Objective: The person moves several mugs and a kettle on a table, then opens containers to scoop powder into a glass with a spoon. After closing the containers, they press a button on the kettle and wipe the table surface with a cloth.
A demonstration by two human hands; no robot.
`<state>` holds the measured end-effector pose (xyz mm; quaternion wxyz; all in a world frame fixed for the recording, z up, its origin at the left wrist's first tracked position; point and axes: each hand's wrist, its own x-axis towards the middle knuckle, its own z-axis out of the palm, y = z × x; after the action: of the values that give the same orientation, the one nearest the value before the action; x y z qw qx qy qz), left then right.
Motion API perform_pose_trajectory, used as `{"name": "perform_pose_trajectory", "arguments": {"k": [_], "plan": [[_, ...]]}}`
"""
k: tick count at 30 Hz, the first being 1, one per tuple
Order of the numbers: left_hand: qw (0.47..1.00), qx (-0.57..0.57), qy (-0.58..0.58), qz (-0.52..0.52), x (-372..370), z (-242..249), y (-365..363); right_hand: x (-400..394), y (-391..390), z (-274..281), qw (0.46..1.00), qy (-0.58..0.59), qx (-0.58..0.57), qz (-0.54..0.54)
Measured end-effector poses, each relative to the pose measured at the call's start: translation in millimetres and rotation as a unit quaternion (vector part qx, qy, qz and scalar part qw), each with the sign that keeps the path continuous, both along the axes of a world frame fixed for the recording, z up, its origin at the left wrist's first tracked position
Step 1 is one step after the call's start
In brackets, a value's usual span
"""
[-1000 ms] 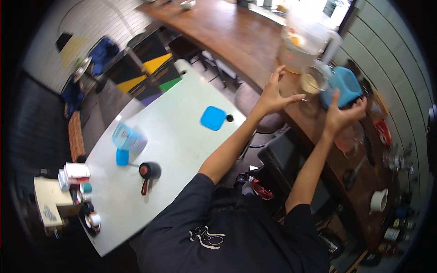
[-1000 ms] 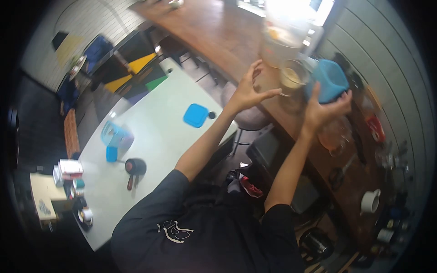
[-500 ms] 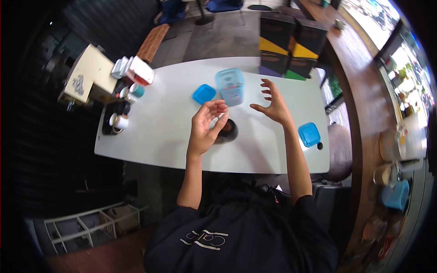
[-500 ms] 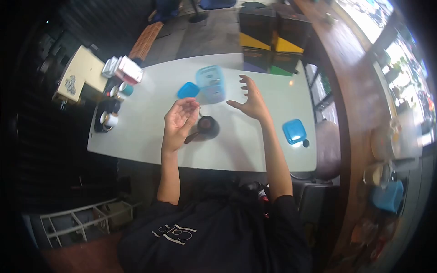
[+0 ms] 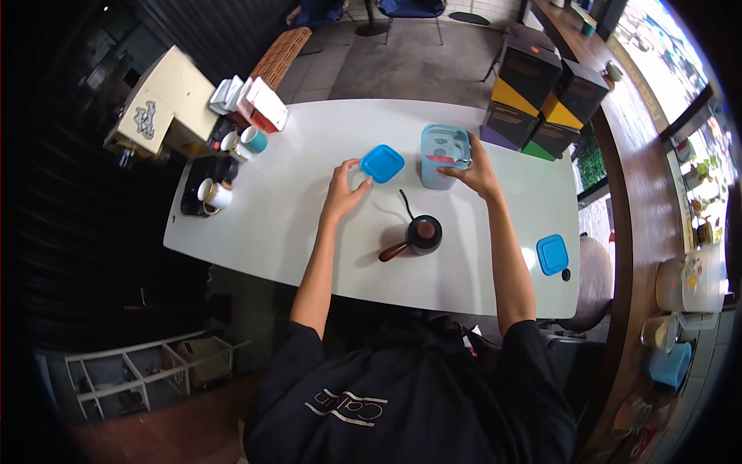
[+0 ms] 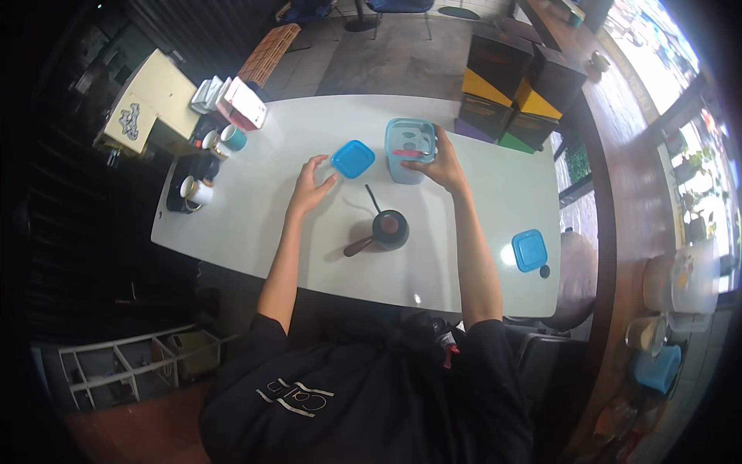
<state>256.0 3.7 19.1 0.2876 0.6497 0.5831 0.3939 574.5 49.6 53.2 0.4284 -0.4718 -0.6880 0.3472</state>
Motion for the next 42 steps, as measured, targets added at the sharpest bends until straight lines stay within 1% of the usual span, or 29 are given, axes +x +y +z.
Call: {"name": "perform_pose_trajectory", "arguments": {"k": [2, 4, 7, 8, 10, 11, 12, 14, 15, 16, 18, 19, 20, 22, 24, 26, 27, 28, 30, 32, 34, 35, 36, 37, 38, 39, 40, 41, 42], "plan": [[0.993, 0.020, 0.113, -0.012, 2, -9, 28, 8, -14, 7, 0.996, 0.058, 0.029, -0.056], [0.990, 0.013, 0.128, -0.055, 5, -25, 52, 28, -33, 30, 0.990, 0.067, 0.055, -0.107], [0.981, 0.020, 0.160, -0.105, 19, -42, 84, 73, -71, 70, 0.966, 0.069, 0.108, -0.223], [0.978, 0.008, 0.185, -0.097, 24, -43, 86, 85, -91, 94, 0.955, 0.060, 0.111, -0.270], [0.962, -0.006, 0.256, -0.092, 37, -40, 86, 119, -122, 121, 0.913, -0.009, 0.136, -0.384], [0.949, -0.007, 0.301, -0.093, 43, -34, 84, 135, -136, 128, 0.887, 0.021, 0.156, -0.434], [0.943, -0.021, 0.320, -0.085, 48, -31, 83, 154, -151, 133, 0.865, 0.011, 0.182, -0.468], [0.934, -0.052, 0.349, -0.063, 55, -32, 89, 184, -181, 145, 0.813, -0.008, 0.192, -0.550], [0.930, -0.069, 0.359, -0.048, 56, -36, 94, 210, -190, 139, 0.773, -0.065, 0.208, -0.597], [0.929, -0.063, 0.359, -0.062, 55, -38, 96, 224, -201, 142, 0.763, -0.069, 0.207, -0.608], [0.920, -0.076, 0.383, -0.038, 53, -39, 101, 246, -221, 145, 0.726, -0.041, 0.212, -0.653], [0.920, -0.072, 0.384, -0.045, 54, -37, 104, 258, -228, 144, 0.711, -0.040, 0.212, -0.669], [0.920, -0.083, 0.381, -0.037, 53, -36, 105, 270, -234, 143, 0.707, -0.040, 0.212, -0.673], [0.920, -0.095, 0.380, -0.027, 54, -30, 102, 286, -242, 141, 0.661, -0.093, 0.179, -0.722], [0.919, -0.111, 0.378, -0.007, 57, -22, 100, 314, -246, 130, 0.661, -0.090, 0.189, -0.720], [0.918, -0.113, 0.380, -0.010, 56, -21, 104, 326, -247, 127, 0.650, -0.058, 0.156, -0.742], [0.917, -0.113, 0.381, -0.017, 56, -20, 107, 334, -249, 126, 0.653, -0.074, 0.126, -0.743], [0.916, -0.114, 0.383, -0.012, 55, -19, 110, 342, -248, 122, 0.657, -0.071, 0.124, -0.740], [0.931, -0.074, 0.356, -0.035, 54, -16, 117, 350, -245, 114, 0.677, -0.064, 0.173, -0.713], [0.937, -0.051, 0.345, -0.033, 62, 5, 120, 332, -247, 116, 0.688, -0.058, 0.175, -0.702], [0.974, -0.014, 0.209, -0.081, 72, 34, 121, 318, -247, 109, 0.547, -0.268, 0.164, -0.776], [0.975, -0.015, 0.207, -0.080, 77, 50, 115, 301, -249, 104, 0.556, -0.242, 0.193, -0.772], [0.987, -0.019, 0.099, -0.123, 93, 77, 97, 267, -250, 107, 0.563, -0.216, 0.223, -0.766], [0.986, -0.022, -0.011, -0.166, 109, 101, 81, 246, -247, 96, 0.610, -0.216, 0.195, -0.737], [0.986, -0.021, -0.013, -0.165, 120, 120, 66, 227, -242, 75, 0.654, -0.216, 0.165, -0.706], [0.972, 0.009, -0.056, -0.228, 129, 136, 51, 209, -232, 50, 0.745, -0.168, 0.154, -0.626], [0.951, 0.041, -0.099, -0.290, 140, 146, 36, 200, -220, 15, 0.783, -0.235, 0.143, -0.558], [0.934, 0.051, -0.151, -0.320, 152, 151, 17, 187, -212, -8, 0.838, -0.207, 0.084, -0.499], [0.913, 0.061, -0.201, -0.351, 163, 151, -5, 183, -205, -25, 0.860, -0.219, -0.062, -0.456]]}}
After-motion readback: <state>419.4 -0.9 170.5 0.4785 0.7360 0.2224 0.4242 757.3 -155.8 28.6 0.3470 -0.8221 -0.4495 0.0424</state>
